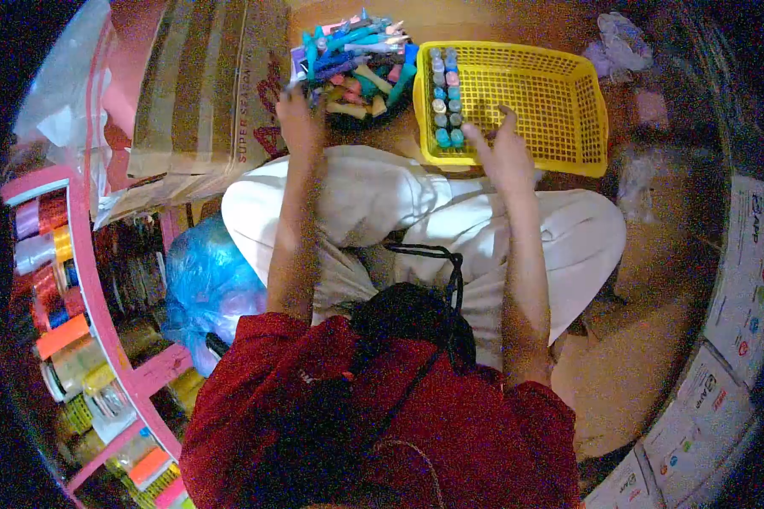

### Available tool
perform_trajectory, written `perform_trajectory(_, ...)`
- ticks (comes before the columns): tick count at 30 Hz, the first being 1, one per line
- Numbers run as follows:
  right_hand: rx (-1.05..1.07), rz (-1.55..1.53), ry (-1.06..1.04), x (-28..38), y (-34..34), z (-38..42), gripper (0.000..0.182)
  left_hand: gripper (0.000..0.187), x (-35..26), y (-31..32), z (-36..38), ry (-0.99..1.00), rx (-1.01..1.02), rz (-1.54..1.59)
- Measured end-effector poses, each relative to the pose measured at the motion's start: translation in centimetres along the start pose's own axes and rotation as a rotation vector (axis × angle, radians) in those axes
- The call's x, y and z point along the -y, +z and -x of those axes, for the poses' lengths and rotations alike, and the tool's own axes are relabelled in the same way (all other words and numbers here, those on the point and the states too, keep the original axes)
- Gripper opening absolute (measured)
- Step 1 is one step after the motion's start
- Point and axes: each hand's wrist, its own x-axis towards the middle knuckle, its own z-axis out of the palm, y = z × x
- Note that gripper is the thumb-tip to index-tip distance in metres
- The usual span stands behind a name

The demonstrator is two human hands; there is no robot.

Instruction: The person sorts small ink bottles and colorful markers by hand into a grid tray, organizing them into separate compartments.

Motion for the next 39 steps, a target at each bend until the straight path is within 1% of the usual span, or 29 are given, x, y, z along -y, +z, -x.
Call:
perform_trajectory(1,-0.002,-0.007,0.046,0.4,-0.3,0.0,0.069,0.036,0.2,0.0,-0.9,-0.020,-0.037,-0.005)
perform_trajectory(2,-0.014,-0.049,0.040,0.4,-0.2,0.0,0.067,0.035,0.6,0.2,-1.9,-0.040,-0.073,-0.010)
perform_trajectory(3,-0.027,-0.092,0.035,0.3,-0.2,-0.1,0.066,0.031,2.0,1.2,-3.0,0.008,-0.087,-0.038)
perform_trajectory(4,-0.040,-0.134,0.030,0.3,-0.1,-0.2,0.065,0.031,3.3,2.5,-4.1,-0.020,-0.052,-0.073)
perform_trajectory(6,-0.043,-0.118,0.047,0.6,-0.3,0.0,0.061,0.034,5.6,5.2,-6.6,-0.076,0.017,-0.139)
perform_trajectory(9,-0.053,-0.098,0.056,0.9,-0.6,-0.1,0.058,0.045,8.0,7.6,-9.8,-0.259,0.259,0.047)
perform_trajectory(11,-0.068,-0.129,0.048,0.9,-0.6,-0.1,0.056,0.051,9.6,9.2,-10.8,-0.274,0.264,0.048)
perform_trajectory(12,-0.087,-0.137,0.029,0.7,-0.4,-0.2,0.055,0.053,9.5,9.1,-10.8,-0.283,0.266,0.048)
perform_trajectory(13,-0.105,-0.145,0.011,0.3,0.0,-0.4,0.054,0.054,9.4,8.9,-10.7,-0.220,0.190,0.031)
perform_trajectory(16,-0.153,-0.169,-0.024,0.6,-0.1,-0.3,0.051,0.055,8.6,7.0,-11.5,-0.294,0.399,0.003)
perform_trajectory(17,-0.169,-0.175,-0.030,0.9,-0.4,-0.2,0.050,0.054,9.1,7.4,-11.7,-0.233,0.362,-0.044)
perform_trajectory(18,-0.199,-0.187,-0.053,0.9,-0.7,-0.2,0.049,0.052,8.8,6.9,-11.3,-0.196,0.228,0.003)
perform_trajectory(20,-0.258,-0.202,-0.095,0.5,-1.2,-0.4,0.046,0.049,6.5,3.6,-10.0,-0.127,-0.035,0.106)
perform_trajectory(21,-0.285,-0.246,-0.069,-0.2,-1.2,-0.5,0.037,0.043,4.1,0.0,-9.1,-0.177,-0.023,0.178)
perform_trajectory(22,-0.265,-0.326,-0.104,-0.3,-1.6,-0.3,0.033,0.037,1.7,-3.6,-7.5,-0.228,-0.012,0.247)
perform_trajectory(24,-0.224,-0.485,-0.173,0.3,-3.1,0.6,0.024,0.031,-0.2,-7.0,-4.4,-0.242,0.190,0.655)
perform_trajectory(25,-0.179,-0.537,-0.225,1.0,-3.3,1.4,0.025,0.028,-1.0,-8.0,-2.7,-0.248,0.293,0.863)
perform_trajectory(27,0.000,-0.578,-0.241,2.2,-2.9,3.6,0.024,0.023,-4.0,-8.6,1.3,-0.245,0.493,1.109)
perform_trajectory(28,0.090,-0.598,-0.245,2.9,-2.7,4.7,0.024,0.023,-5.3,-8.6,2.8,-0.326,0.683,1.120)
perform_trajectory(29,0.107,-0.620,-0.254,3.6,-2.2,5.7,0.024,0.021,-6.3,-8.0,4.0,-0.269,0.771,1.045)
perform_trajectory(31,0.141,-0.668,-0.270,4.5,-1.3,7.1,0.024,0.023,-7.8,-6.1,5.9,-0.328,0.911,1.201)
perform_trajectory(34,0.092,-0.663,-0.131,3.9,-0.8,7.4,0.023,0.025,-8.9,-3.2,7.4,-0.374,0.981,1.564)
perform_trajectory(35,0.049,-0.711,-0.088,4.0,-0.9,7.4,0.020,0.024,-9.2,-2.8,7.9,-0.388,0.969,1.606)
perform_trajectory(38,-0.122,-0.302,-0.038,2.4,-1.6,6.8,0.019,0.022,-7.6,0.6,8.7,-0.119,0.665,1.288)
perform_trajectory(39,-0.188,-0.325,-0.120,2.2,-1.7,6.3,0.019,0.023,-6.9,0.1,7.8,-0.159,0.631,1.269)
